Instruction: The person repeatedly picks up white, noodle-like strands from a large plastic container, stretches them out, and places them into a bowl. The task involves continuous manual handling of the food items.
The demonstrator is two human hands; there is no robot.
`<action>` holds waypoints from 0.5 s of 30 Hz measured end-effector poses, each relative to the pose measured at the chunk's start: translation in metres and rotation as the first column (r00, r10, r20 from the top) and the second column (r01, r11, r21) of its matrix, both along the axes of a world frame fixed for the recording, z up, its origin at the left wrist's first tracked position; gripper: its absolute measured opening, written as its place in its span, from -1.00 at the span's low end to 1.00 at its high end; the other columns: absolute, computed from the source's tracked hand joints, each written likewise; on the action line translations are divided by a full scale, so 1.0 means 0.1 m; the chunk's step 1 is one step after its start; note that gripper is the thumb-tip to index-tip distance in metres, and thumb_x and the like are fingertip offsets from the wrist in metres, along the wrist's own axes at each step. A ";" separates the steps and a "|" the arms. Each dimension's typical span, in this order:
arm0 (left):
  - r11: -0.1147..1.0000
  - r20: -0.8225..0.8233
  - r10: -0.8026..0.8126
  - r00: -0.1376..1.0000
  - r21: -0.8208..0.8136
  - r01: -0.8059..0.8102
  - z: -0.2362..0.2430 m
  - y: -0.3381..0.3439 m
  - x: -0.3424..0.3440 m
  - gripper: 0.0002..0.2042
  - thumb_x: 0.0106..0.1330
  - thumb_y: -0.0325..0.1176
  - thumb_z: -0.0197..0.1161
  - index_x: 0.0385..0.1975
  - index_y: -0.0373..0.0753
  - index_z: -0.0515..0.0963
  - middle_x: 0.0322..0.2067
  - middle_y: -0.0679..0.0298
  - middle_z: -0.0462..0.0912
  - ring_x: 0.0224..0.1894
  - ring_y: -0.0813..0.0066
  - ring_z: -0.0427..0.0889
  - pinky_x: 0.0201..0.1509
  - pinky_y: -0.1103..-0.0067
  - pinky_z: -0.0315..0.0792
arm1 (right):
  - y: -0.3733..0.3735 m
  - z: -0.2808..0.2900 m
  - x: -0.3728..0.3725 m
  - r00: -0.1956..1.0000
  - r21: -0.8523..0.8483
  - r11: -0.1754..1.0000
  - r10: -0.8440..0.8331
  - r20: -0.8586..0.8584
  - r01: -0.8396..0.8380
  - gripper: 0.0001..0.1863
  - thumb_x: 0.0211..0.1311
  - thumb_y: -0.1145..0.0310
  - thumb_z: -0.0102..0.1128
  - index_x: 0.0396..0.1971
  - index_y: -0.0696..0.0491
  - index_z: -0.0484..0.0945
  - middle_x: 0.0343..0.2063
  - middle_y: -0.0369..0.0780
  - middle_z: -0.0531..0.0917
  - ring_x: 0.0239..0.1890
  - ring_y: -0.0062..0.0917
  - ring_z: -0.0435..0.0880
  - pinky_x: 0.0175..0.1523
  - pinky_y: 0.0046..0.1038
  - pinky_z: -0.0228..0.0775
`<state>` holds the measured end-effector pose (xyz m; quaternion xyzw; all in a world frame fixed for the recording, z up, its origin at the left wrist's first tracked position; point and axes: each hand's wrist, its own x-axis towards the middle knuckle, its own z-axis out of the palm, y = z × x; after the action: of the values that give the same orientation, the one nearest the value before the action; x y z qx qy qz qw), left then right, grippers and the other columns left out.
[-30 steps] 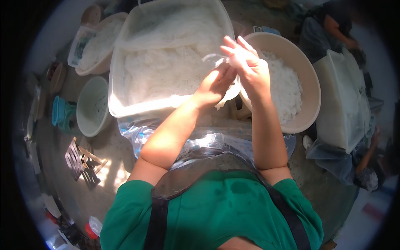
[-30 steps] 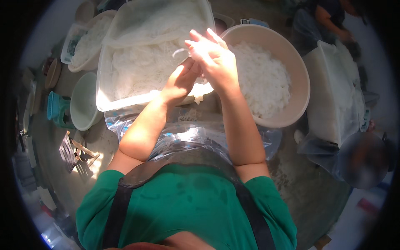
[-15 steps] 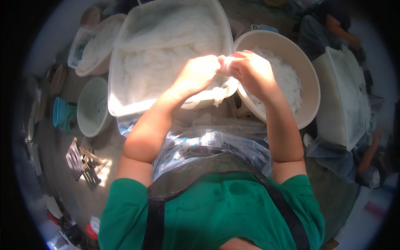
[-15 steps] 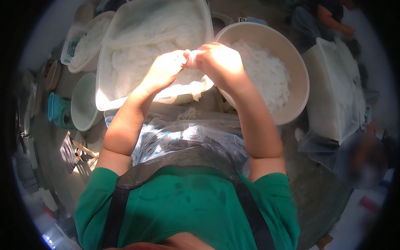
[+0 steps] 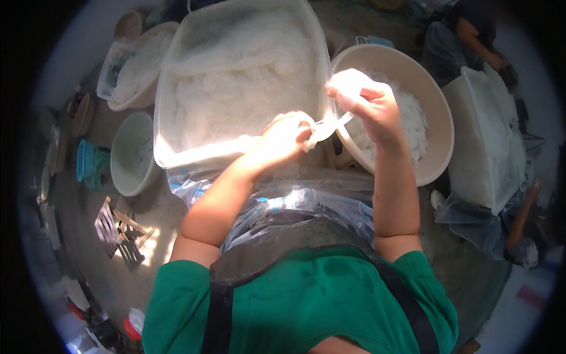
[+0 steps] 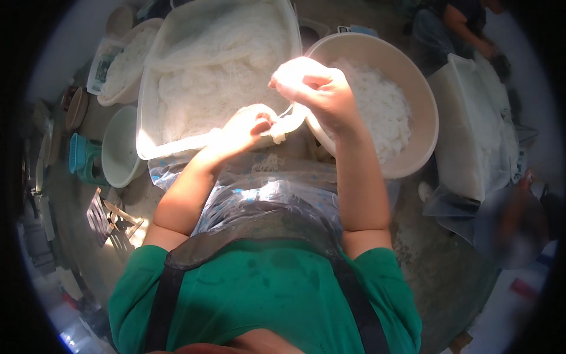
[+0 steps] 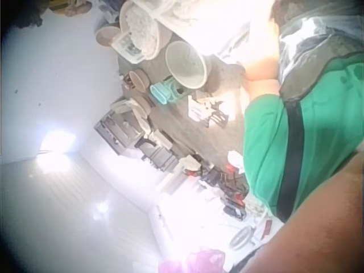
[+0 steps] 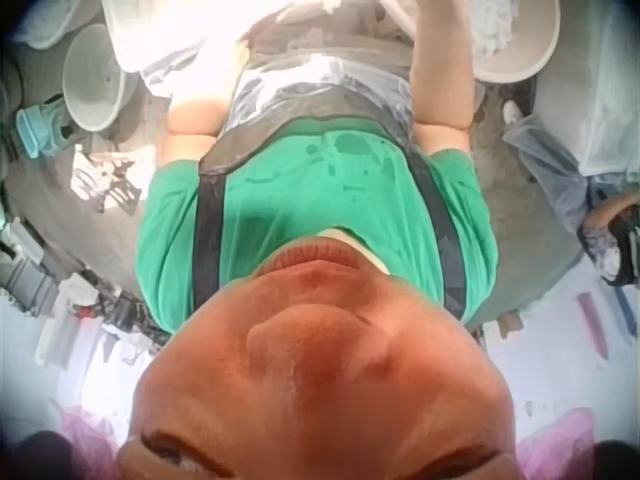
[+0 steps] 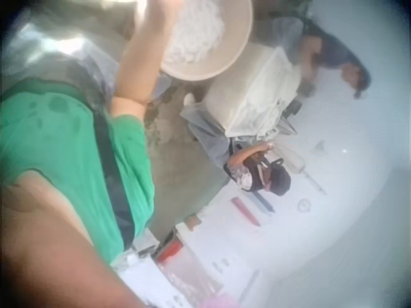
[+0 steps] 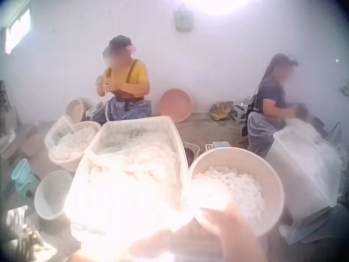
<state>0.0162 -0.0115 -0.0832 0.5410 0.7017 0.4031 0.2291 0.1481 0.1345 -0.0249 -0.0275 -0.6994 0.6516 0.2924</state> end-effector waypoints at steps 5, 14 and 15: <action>0.944 0.509 -0.021 0.861 0.294 -0.151 0.20 0.25 0.21 -0.58 0.20 -0.30 0.03 0.07 -0.26 0.28 -0.07 0.23 0.37 -0.13 0.52 0.38 -0.05 0.55 0.30 | -0.04 0.06 -0.07 0.977 0.446 0.870 -0.201 -0.066 0.209 -0.87 -0.02 0.40 0.27 -0.47 0.13 0.65 -0.08 -0.14 0.57 -0.01 -0.47 0.45 0.13 -0.42 0.18; 0.980 0.543 -0.173 0.822 0.176 0.090 0.00 0.10 0.01 -0.84 0.27 -0.28 -0.06 -0.40 -0.19 0.41 -0.60 0.49 0.22 -0.57 0.72 0.14 -0.49 0.74 0.07 | 0.20 -0.18 0.03 0.942 -0.565 0.825 -0.205 -0.264 0.021 -0.84 0.31 0.36 -0.04 -0.26 0.10 0.47 -0.02 0.00 0.50 0.13 -0.33 0.39 0.17 -0.29 0.22; 0.949 0.295 -0.191 0.936 0.299 0.099 -0.07 0.14 0.06 -0.85 0.27 -0.29 -0.06 -0.44 -0.19 0.40 -0.60 0.47 0.24 -0.57 0.70 0.18 -0.48 0.73 0.12 | 0.16 -0.14 -0.01 0.933 -0.634 0.764 -0.131 -0.335 -0.120 -0.85 0.33 0.35 -0.08 -0.26 0.08 0.44 -0.03 0.02 0.50 0.14 -0.31 0.38 0.16 -0.28 0.23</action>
<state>0.0221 0.0027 -0.0907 0.5459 0.5491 0.5621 0.2907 0.1474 0.1500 -0.0385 -0.0085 -0.3669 0.8446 0.3898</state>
